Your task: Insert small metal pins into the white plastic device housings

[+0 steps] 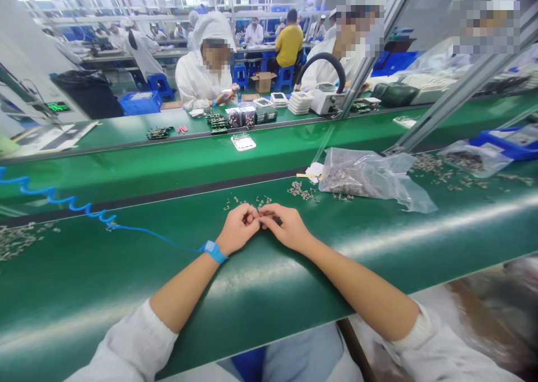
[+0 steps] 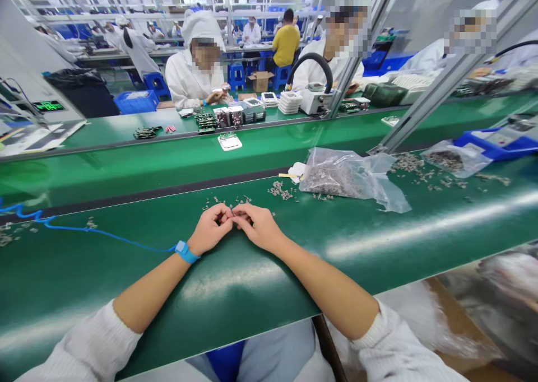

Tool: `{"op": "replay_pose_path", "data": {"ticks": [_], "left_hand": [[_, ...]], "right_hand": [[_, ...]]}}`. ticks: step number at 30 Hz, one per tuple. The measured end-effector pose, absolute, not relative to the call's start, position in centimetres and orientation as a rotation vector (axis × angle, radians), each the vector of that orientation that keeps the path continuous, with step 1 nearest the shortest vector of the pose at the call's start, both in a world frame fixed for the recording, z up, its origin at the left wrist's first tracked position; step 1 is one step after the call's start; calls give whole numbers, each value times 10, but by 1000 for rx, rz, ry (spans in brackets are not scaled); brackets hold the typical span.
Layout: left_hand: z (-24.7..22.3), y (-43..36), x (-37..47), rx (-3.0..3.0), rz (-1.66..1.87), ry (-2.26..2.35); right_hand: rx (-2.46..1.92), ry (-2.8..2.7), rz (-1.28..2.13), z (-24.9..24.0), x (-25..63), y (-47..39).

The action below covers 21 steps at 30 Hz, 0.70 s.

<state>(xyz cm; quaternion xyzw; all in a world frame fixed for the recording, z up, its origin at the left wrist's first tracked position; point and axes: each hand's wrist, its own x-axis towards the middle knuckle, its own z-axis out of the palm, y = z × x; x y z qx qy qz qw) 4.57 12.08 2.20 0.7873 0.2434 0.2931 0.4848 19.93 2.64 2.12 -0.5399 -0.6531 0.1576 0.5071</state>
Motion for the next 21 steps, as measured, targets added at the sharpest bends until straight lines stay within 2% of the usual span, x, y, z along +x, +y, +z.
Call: {"op": "replay_pose_path", "data": {"ticks": [8,21], "left_hand": [[25,120,45,2033,714,537],[19,117,44,2158,743,482]], "right_hand": [[-1379,-1546,316,24,201,27],[-1247,-1319,823,23,202,28]]}}
